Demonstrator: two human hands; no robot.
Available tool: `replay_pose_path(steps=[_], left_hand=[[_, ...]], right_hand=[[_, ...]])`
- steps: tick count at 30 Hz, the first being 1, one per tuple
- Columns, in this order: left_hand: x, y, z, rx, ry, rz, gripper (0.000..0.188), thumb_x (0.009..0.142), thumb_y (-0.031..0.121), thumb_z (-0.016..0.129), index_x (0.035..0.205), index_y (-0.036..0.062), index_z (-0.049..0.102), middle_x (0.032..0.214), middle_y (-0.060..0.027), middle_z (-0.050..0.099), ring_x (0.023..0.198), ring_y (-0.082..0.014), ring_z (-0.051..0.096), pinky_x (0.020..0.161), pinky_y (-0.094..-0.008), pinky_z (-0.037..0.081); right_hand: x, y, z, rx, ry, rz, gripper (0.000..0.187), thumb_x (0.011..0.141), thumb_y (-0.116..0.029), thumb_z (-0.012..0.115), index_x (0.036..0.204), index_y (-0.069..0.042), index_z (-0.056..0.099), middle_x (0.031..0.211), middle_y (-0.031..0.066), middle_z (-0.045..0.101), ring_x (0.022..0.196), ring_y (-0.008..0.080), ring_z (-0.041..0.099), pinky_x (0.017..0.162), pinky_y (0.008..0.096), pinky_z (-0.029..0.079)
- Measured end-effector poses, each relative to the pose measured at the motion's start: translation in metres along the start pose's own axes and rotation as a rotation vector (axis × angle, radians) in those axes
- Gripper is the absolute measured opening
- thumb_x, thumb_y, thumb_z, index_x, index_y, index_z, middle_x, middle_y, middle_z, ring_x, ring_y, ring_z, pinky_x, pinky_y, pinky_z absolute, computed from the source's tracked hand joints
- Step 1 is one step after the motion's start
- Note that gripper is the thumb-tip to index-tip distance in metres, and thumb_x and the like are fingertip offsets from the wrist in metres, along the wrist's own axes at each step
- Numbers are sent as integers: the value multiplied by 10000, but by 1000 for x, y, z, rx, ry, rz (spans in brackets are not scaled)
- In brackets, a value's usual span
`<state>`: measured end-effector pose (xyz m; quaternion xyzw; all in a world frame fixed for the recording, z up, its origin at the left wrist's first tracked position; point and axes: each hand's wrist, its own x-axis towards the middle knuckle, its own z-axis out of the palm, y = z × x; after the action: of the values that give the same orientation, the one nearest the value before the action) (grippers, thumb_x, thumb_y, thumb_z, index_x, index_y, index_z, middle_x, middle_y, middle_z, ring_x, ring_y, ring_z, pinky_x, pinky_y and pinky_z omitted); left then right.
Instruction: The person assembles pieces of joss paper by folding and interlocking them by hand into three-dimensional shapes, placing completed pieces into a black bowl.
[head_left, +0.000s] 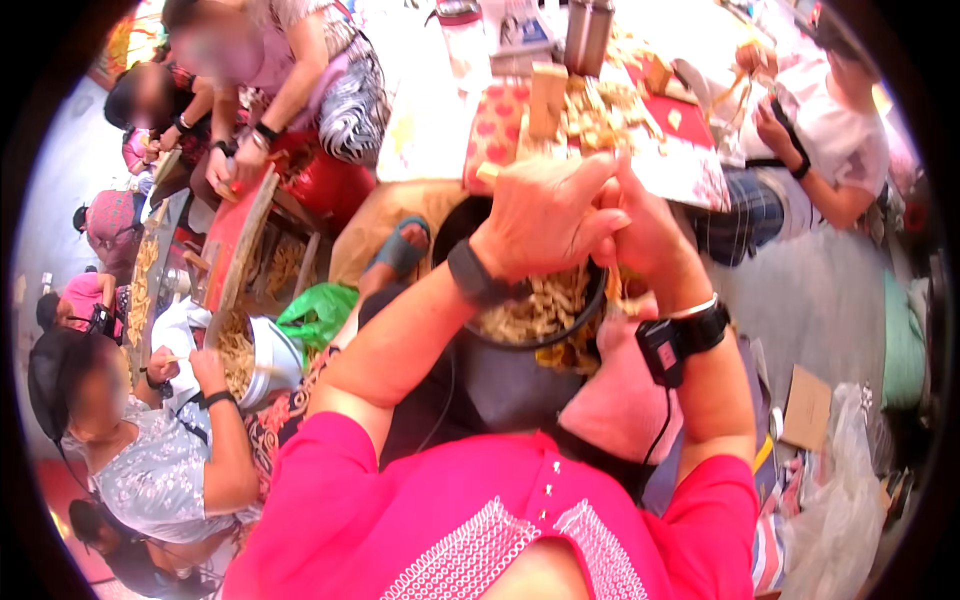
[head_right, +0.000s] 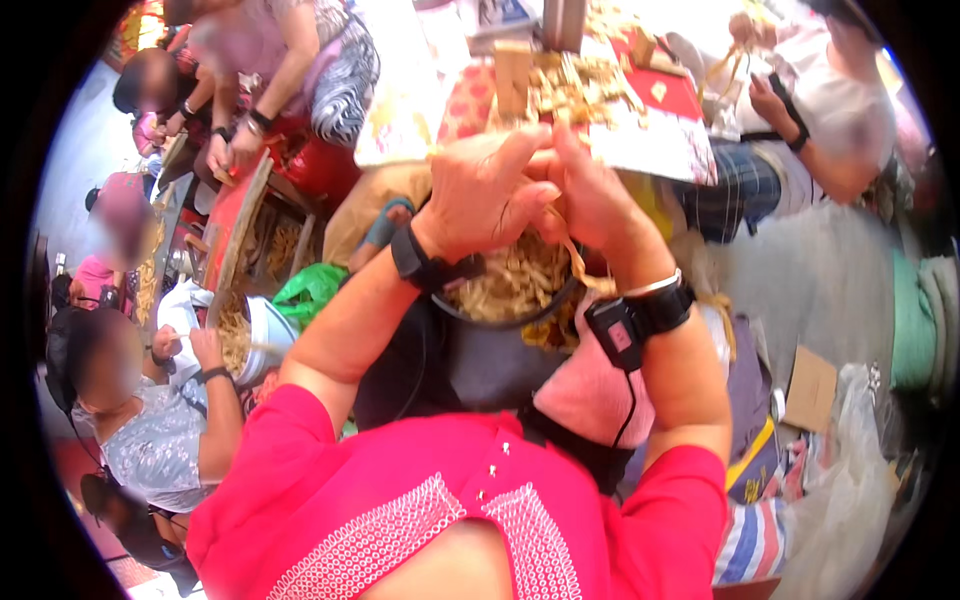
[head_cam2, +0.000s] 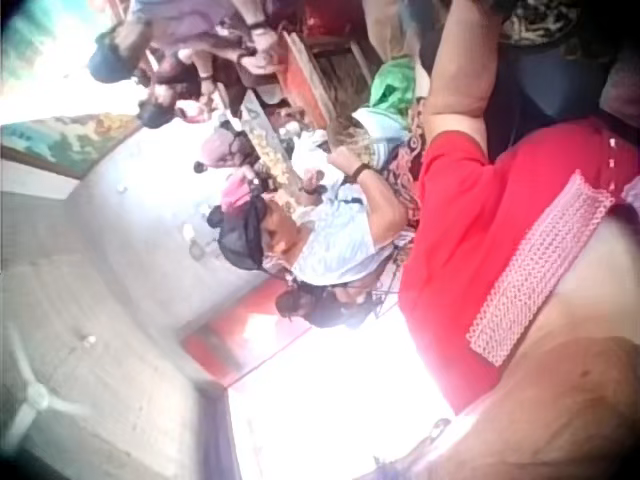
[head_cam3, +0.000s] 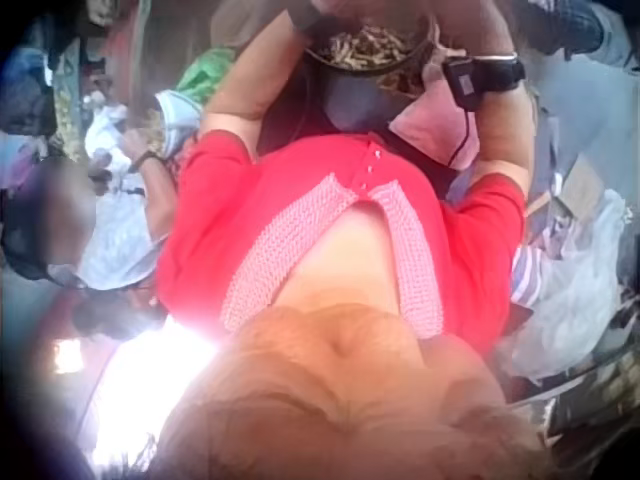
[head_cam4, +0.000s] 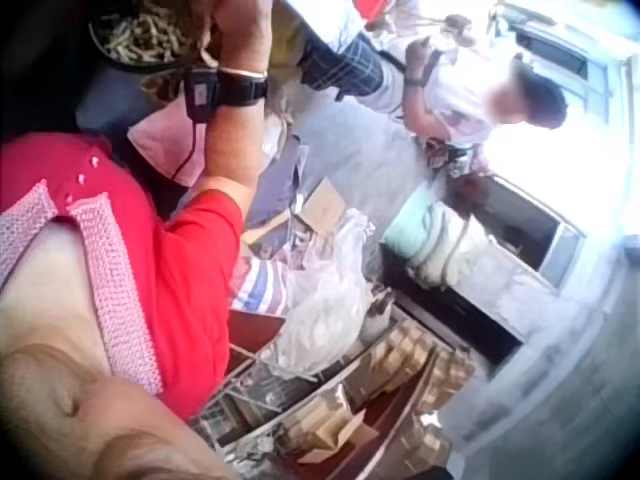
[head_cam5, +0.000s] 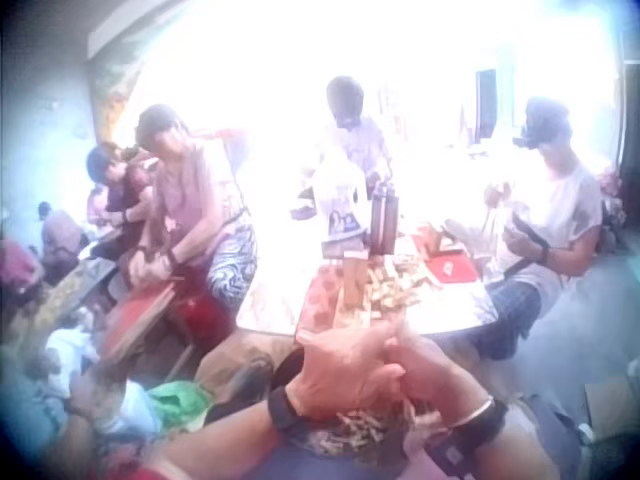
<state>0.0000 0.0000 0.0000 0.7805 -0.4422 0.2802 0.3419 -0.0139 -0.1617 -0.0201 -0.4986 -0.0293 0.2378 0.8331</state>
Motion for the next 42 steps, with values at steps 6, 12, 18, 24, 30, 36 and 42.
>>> replay_pose_path(steps=[6,12,18,24,30,36,42], left_hand=[[6,-57,-20,31,647,-163,408,838,273,539,1117,-23,502,1098,-142,524,1033,-261,499,912,-368,383],[-16,-65,8,-984,476,-509,680,911,538,438,1324,8,337,1265,-94,460,1187,-202,441,1016,-351,310],[-17,-69,12,-1290,233,-632,377,980,404,395,1101,57,480,1006,-89,559,960,-204,565,771,-316,465],[-14,-89,14,-1430,724,-962,295,995,360,402,883,96,469,582,51,335,471,-49,267,432,-220,239],[-34,-99,13,-286,477,-313,260,964,173,389,881,0,564,776,-90,586,654,-187,558,611,-284,449],[-43,-63,30,-567,144,-526,401,789,23,476,1169,-85,548,1200,-232,562,1151,-306,540,991,-350,397],[-33,-76,12,-530,-110,-716,204,697,-16,516,888,-55,577,1150,-221,556,1015,-314,584,873,-338,453]], right_hand=[[15,-36,29,-338,-48,-237,213,914,-169,513,922,11,627,597,14,531,460,68,459,436,199,355],[38,-20,15,-255,-91,-303,262,956,-212,465,911,5,606,525,9,474,393,64,376,386,209,308],[55,23,5,-72,-60,-76,293,958,-269,500,814,-28,584,584,5,484,438,64,388,403,207,325],[68,33,7,-363,-37,-18,273,957,-253,514,806,-42,598,573,-46,478,447,22,377,412,170,299],[64,35,13,60,-17,-109,210,918,-169,543,1002,15,597,653,-13,522,496,29,413,440,175,333],[70,55,5,-1008,305,-668,192,865,-58,564,1037,26,572,744,127,591,650,141,572,624,275,468],[61,42,2,-112,149,-167,206,935,-173,486,915,1,595,609,-19,470,467,52,379,428,202,280]])
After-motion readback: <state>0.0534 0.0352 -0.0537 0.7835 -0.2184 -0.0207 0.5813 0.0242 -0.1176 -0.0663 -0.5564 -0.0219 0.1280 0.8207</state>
